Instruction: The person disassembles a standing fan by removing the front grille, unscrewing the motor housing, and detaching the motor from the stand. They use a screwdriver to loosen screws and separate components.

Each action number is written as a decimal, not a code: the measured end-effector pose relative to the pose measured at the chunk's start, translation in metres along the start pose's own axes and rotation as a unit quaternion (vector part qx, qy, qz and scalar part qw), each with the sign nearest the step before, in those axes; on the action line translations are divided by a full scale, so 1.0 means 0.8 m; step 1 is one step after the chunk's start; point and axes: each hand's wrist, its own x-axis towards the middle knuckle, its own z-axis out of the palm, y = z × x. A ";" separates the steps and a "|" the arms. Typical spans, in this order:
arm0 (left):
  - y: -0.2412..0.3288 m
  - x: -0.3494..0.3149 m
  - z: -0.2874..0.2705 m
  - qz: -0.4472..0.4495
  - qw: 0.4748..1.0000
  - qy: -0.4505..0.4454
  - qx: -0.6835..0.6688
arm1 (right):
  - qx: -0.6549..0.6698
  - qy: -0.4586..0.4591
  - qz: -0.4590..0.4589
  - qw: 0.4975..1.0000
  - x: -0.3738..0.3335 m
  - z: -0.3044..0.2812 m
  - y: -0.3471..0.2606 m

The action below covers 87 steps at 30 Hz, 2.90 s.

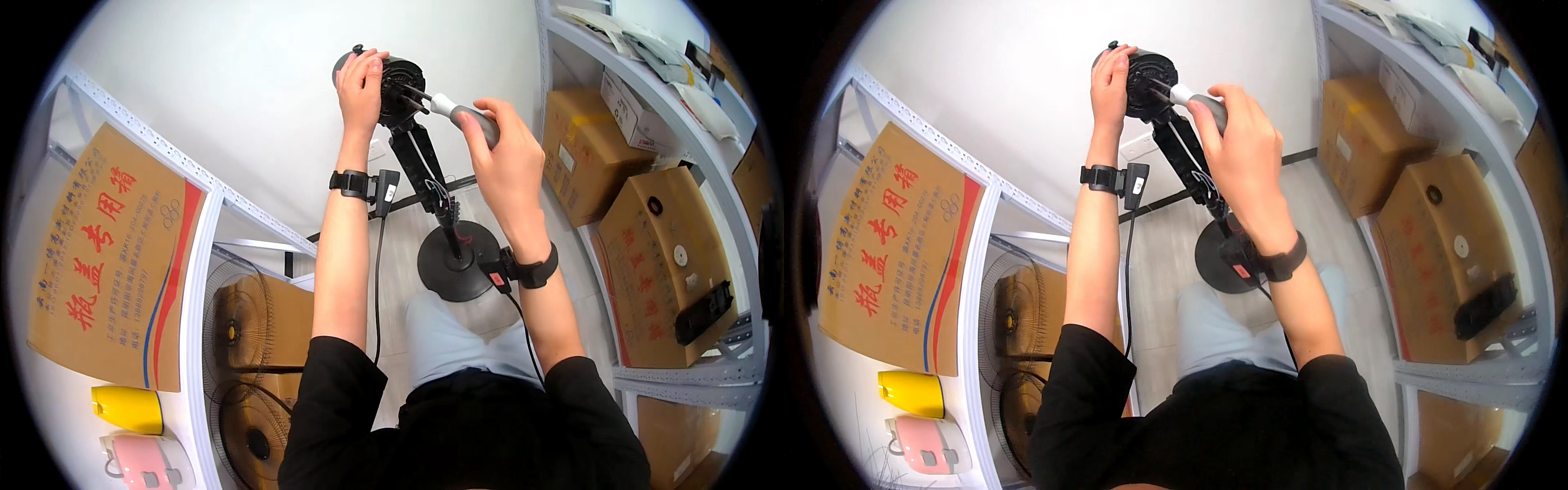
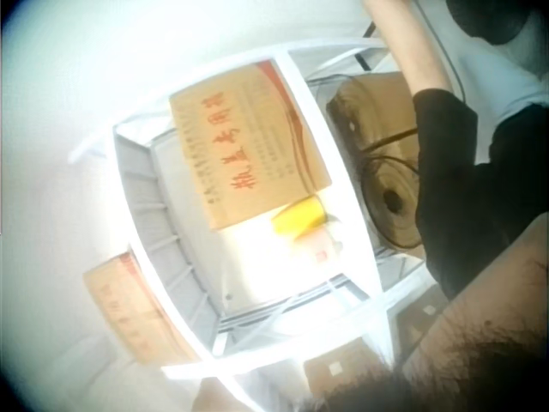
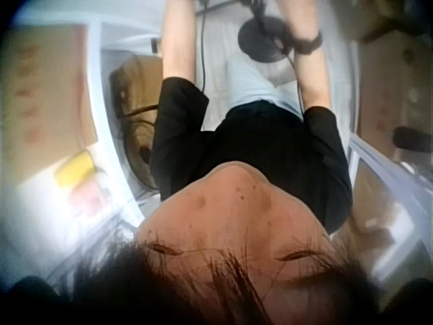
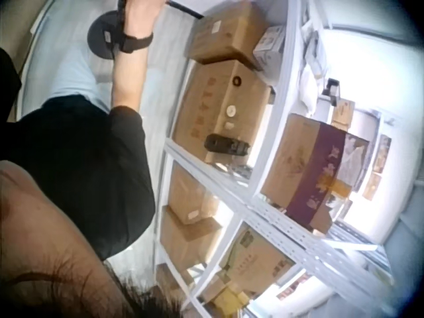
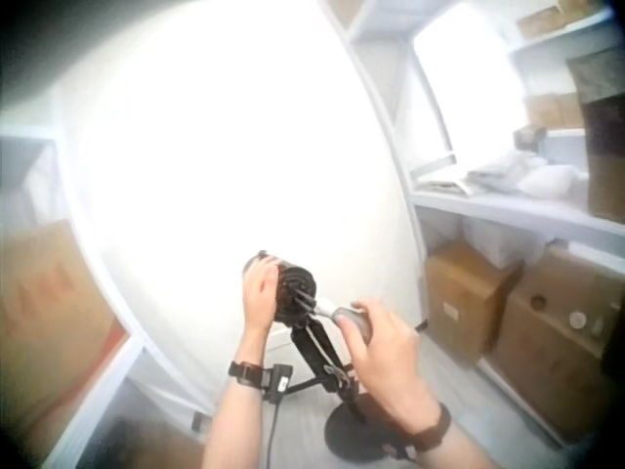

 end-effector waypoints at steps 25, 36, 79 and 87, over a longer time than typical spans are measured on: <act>0.006 -0.004 -0.019 0.041 0.993 -0.099 -0.043 | 0.089 0.110 -0.105 0.984 -0.011 -0.004 0.038; -0.001 -0.005 -0.021 0.066 0.990 -0.125 -0.012 | 0.184 0.093 -0.029 0.978 -0.006 -0.011 0.044; 0.002 0.000 0.004 0.108 0.994 -0.017 -0.004 | -0.007 0.069 -0.016 0.997 -0.004 0.010 0.042; -0.005 -0.002 0.002 0.100 0.995 -0.022 0.001 | 0.061 0.094 -0.116 0.987 0.003 0.010 0.055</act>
